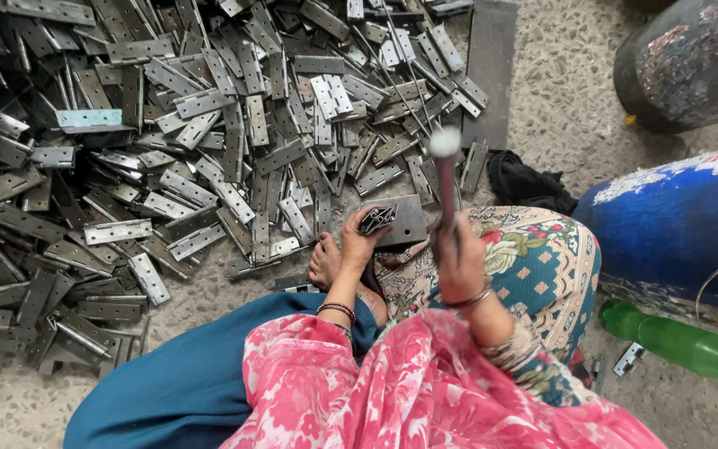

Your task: The person sits on the floor and assembles metal hinges by hand. They pick up two hinge halves, align them, and press them together, then place the assembled unit into a nearby bucket. The process is repeated continuously with a large pile of hinge parts on the floor.

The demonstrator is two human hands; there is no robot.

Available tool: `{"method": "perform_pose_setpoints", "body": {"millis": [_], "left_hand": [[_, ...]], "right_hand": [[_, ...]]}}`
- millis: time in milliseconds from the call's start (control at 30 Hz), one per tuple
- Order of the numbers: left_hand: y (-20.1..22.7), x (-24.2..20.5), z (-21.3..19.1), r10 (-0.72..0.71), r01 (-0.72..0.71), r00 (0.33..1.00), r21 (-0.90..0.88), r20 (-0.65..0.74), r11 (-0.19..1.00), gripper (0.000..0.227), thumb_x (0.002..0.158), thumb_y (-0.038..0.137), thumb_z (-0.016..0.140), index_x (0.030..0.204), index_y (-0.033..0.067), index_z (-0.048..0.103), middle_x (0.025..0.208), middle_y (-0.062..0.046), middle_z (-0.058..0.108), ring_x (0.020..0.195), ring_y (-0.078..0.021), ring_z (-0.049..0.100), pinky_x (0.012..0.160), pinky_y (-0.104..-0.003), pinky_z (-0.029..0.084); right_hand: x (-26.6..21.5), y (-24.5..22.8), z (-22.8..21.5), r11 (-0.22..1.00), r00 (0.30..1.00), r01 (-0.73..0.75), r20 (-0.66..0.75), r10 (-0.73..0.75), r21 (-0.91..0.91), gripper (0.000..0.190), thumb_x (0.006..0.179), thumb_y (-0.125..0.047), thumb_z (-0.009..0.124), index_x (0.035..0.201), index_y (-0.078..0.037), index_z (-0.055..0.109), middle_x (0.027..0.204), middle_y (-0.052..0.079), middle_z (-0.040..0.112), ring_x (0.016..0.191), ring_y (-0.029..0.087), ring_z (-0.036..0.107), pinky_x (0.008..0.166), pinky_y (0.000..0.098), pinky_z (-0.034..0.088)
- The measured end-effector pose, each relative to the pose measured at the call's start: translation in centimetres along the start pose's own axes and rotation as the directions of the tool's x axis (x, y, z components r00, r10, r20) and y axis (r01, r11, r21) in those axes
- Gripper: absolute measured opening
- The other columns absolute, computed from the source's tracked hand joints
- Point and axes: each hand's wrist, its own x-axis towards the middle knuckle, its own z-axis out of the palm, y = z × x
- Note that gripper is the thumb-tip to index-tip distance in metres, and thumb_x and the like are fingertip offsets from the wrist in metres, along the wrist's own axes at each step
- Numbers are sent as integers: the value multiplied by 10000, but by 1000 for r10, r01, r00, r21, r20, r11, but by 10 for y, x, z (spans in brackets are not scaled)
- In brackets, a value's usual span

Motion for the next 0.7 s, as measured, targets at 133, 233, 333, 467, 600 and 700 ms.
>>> {"method": "perform_pose_setpoints", "body": {"millis": [133,233,333,467,600,700], "left_hand": [[-14,-1,4,-6,8,999,41,-48,999,564,657,113,954,1172,116,723,1102,-68,754,995,-179,729,882,-318,578],[-19,5,2,70,-69,996,26,-58,997,538,698,106,936,1189,103,715,1126,-67,756,1025,-177,732,897,-316,578],[-23,-1,8,73,-74,996,-31,-53,997,527,717,94,932,1200,101,721,1136,-66,766,1039,-189,737,913,-318,578],[-33,-5,6,10,-12,999,-50,-50,999,535,691,74,934,1188,97,736,1114,-67,777,1016,-203,736,915,-326,575],[-42,2,6,73,-67,996,102,-58,993,505,673,53,937,1135,94,737,1118,-65,764,1036,-188,724,938,-322,566],[-40,0,2,70,-68,994,32,-82,997,543,653,42,927,1155,82,724,1111,-66,750,1025,-172,714,913,-310,560]], "right_hand": [[-8,32,46,907,965,160,253,-61,-390,256,1109,-279,521,1110,-29,580,724,122,607,596,277,588,515,414,404],[6,30,45,982,947,-44,307,100,-183,267,1094,-289,519,1077,-36,605,686,84,582,563,115,524,509,354,420],[7,8,14,933,880,-357,320,350,-41,276,1065,-287,499,1016,-34,598,599,45,527,487,146,489,445,342,392],[-9,2,16,999,984,-54,172,55,-7,276,1066,-284,490,1031,-30,592,628,52,552,533,152,516,490,334,415],[2,38,58,926,928,92,368,53,-365,289,1069,-288,535,1068,-6,596,744,126,624,667,225,572,595,375,452],[3,42,57,986,937,13,347,46,-164,301,1061,-287,563,1111,6,614,846,179,682,785,325,657,666,412,500]]}}
